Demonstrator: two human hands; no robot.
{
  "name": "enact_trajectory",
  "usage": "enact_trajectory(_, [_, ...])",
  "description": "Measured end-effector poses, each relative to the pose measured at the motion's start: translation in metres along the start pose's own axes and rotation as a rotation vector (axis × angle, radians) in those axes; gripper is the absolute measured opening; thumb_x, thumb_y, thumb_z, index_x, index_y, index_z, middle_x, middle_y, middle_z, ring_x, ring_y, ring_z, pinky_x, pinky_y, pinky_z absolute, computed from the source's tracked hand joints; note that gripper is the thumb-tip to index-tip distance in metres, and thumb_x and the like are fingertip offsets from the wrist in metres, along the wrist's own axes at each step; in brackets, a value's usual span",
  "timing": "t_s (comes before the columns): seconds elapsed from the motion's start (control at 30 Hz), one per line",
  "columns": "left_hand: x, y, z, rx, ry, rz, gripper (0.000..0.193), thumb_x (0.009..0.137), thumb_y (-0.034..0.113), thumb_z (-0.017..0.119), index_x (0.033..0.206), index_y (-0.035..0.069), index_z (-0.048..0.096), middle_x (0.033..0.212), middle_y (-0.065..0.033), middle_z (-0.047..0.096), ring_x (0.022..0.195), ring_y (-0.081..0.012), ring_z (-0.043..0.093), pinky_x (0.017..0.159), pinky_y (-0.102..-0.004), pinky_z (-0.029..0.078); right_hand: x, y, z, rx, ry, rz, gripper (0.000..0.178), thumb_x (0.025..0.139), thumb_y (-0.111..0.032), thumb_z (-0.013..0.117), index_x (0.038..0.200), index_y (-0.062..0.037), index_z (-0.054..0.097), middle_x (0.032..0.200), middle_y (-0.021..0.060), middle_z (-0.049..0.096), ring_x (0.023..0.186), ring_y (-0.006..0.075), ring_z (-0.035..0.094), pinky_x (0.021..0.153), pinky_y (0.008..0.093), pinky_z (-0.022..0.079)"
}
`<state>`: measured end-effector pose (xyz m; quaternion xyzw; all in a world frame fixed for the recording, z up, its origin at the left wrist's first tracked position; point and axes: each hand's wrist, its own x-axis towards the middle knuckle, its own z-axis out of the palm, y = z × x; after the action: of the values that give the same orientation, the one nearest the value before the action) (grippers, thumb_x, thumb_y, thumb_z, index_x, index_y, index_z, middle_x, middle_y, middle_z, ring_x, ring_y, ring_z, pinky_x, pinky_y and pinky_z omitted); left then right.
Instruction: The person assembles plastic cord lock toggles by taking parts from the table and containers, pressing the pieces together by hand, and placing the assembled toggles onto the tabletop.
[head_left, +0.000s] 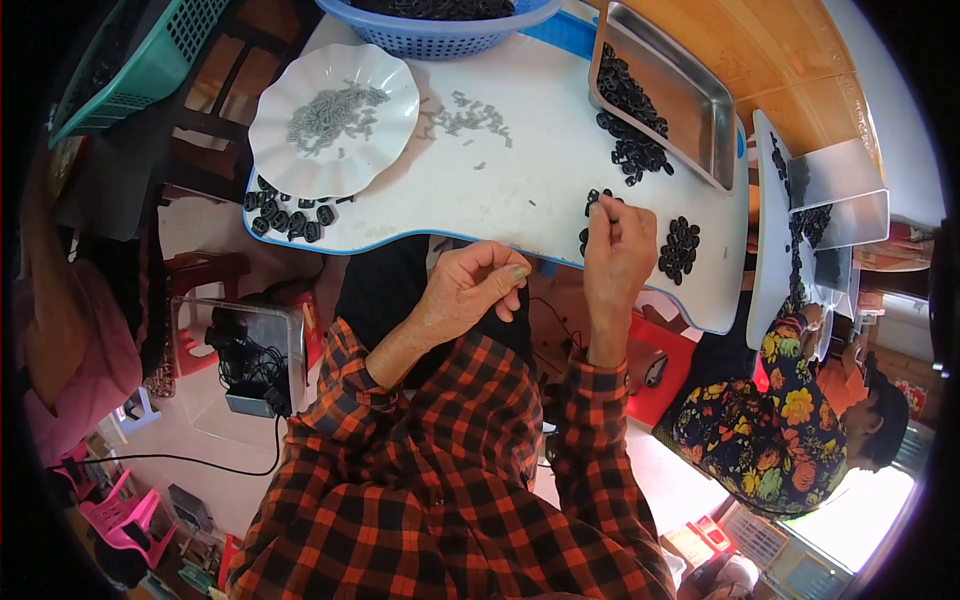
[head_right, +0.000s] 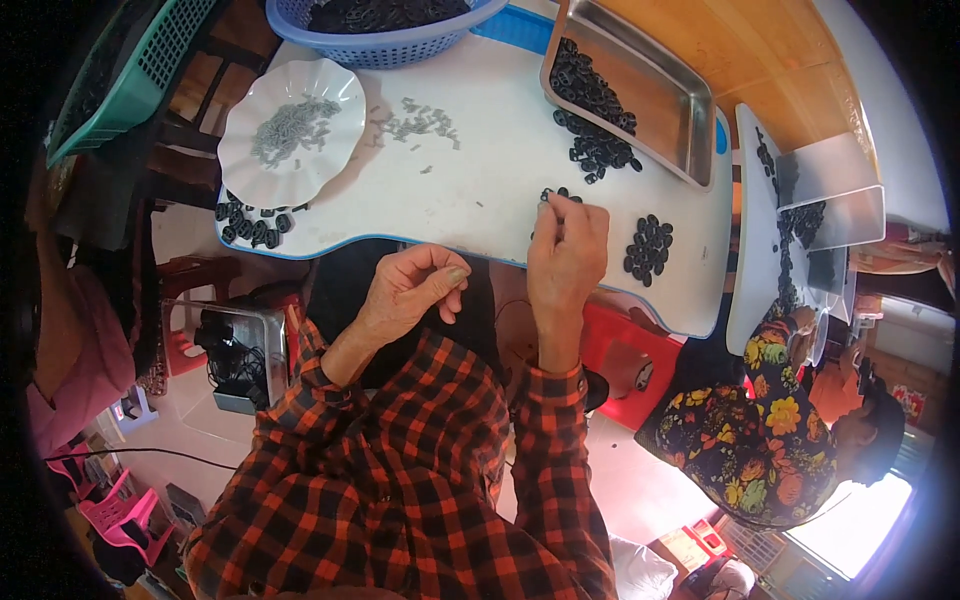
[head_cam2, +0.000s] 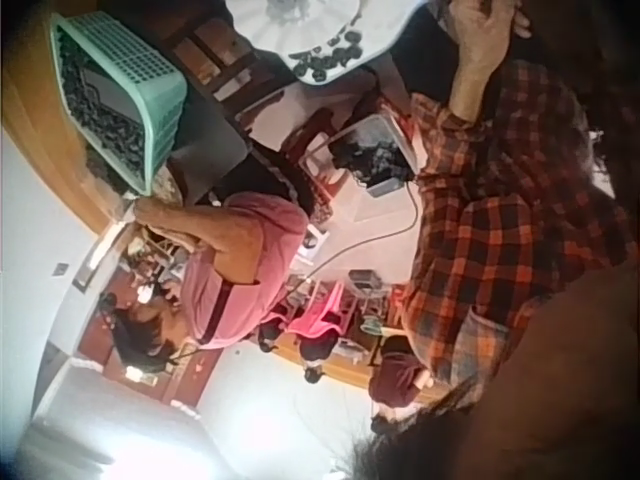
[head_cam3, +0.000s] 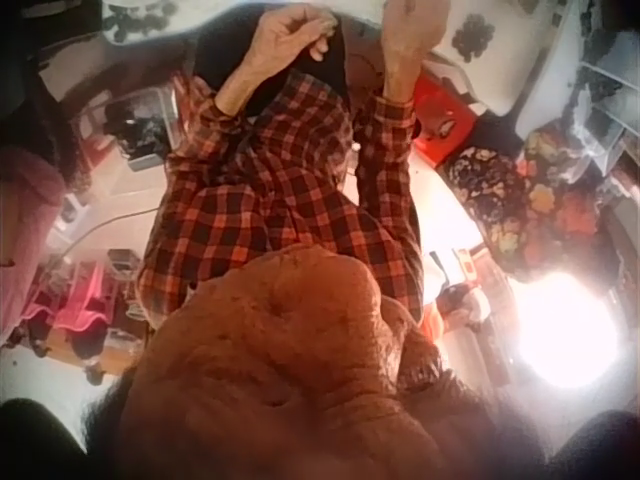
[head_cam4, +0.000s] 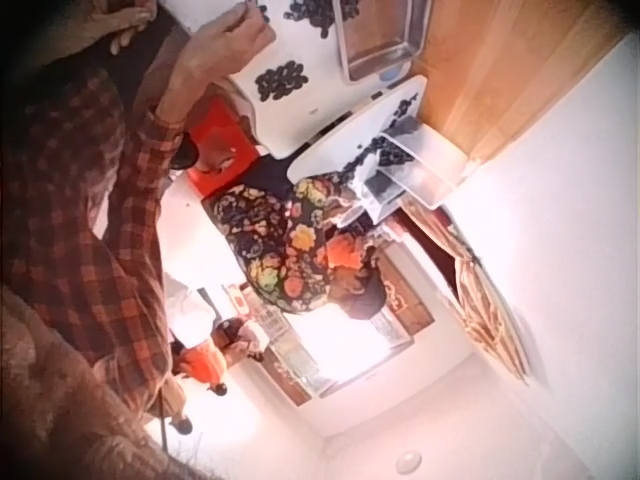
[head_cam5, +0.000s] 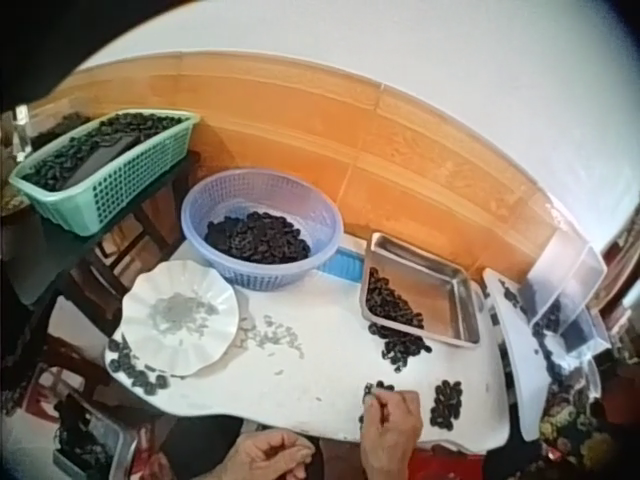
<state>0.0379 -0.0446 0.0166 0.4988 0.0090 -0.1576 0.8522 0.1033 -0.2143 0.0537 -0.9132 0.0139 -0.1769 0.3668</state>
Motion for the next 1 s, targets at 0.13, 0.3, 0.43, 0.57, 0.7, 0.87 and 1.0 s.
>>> enact_trajectory(0.13, [-0.001,0.001,-0.002,-0.014,-0.003,-0.003,0.017,0.091,0.01,0.057,0.099,-0.005,0.059,0.083,-0.0061,0.061,0.064,-0.0095,0.06,0.054,-0.0218,0.052,0.014,0.012,0.008,-0.296,-0.004,-0.101,0.014,0.081,-0.013,0.063,0.092,-0.0056,0.066,0.088,0.0108,0.056,0.076,0.0256,0.058,0.066,0.0351,0.047])
enact_trajectory(0.3, [-0.001,0.0,-0.004,-0.068,-0.011,-0.008,0.015,0.09,0.008,0.058,0.1,-0.003,0.059,0.083,-0.0042,0.061,0.067,-0.0073,0.061,0.055,-0.0204,0.054,0.021,0.014,0.01,-0.5,0.006,-0.184,0.014,0.079,-0.016,0.064,0.089,-0.0068,0.068,0.084,0.0091,0.056,0.071,0.024,0.058,0.063,0.0349,0.047])
enact_trajectory(0.43, [-0.002,0.001,-0.003,-0.103,-0.002,0.007,0.014,0.09,0.007,0.058,0.098,-0.005,0.059,0.086,-0.0082,0.062,0.067,-0.0113,0.061,0.056,-0.0228,0.054,0.02,0.007,0.013,-0.449,-0.013,-0.198,0.009,0.077,-0.013,0.065,0.084,-0.0074,0.067,0.083,0.0085,0.056,0.071,0.0236,0.058,0.061,0.0345,0.047])
enact_trajectory(0.57, [-0.001,0.001,-0.003,-0.144,-0.016,0.041,0.013,0.089,0.004,0.058,0.097,-0.006,0.058,0.086,-0.0096,0.063,0.069,-0.0124,0.063,0.058,-0.0252,0.056,0.017,-0.001,0.012,-0.374,0.001,-0.281,0.006,0.076,-0.008,0.065,0.081,-0.0064,0.065,0.081,0.0073,0.056,0.065,0.0191,0.057,0.059,0.0306,0.046])
enact_trajectory(0.7, [-0.002,0.004,-0.006,-0.144,-0.003,0.053,0.013,0.088,0.003,0.059,0.098,-0.006,0.059,0.086,-0.0109,0.063,0.069,-0.014,0.064,0.059,-0.0273,0.057,0.0,-0.005,0.014,0.069,-0.083,-0.105,0.005,0.076,-0.002,0.065,0.081,-0.0034,0.062,0.08,0.0074,0.058,0.063,0.0187,0.057,0.057,0.0281,0.045])
enact_trajectory(0.87, [-0.001,0.006,-0.007,-0.226,0.032,0.081,0.015,0.088,0.002,0.059,0.1,-0.007,0.058,0.086,-0.0125,0.064,0.068,-0.0163,0.065,0.058,-0.0288,0.058,-0.026,-0.021,0.003,0.783,-0.314,0.45,0.009,0.081,-0.003,0.065,0.088,0.0026,0.062,0.074,0.0026,0.062,0.06,0.0061,0.053,0.054,0.0196,0.042])
enact_trajectory(1.0, [-0.001,0.002,-0.011,-0.28,0.043,0.077,0.017,0.088,0.004,0.059,0.101,-0.007,0.058,0.085,-0.0121,0.064,0.068,-0.0161,0.064,0.057,-0.0288,0.058,-0.042,-0.035,0.003,0.92,-0.287,0.527,0.012,0.081,-0.001,0.065,0.092,0.0024,0.063,0.073,0.0023,0.061,0.06,0.0063,0.053,0.055,0.0194,0.042])
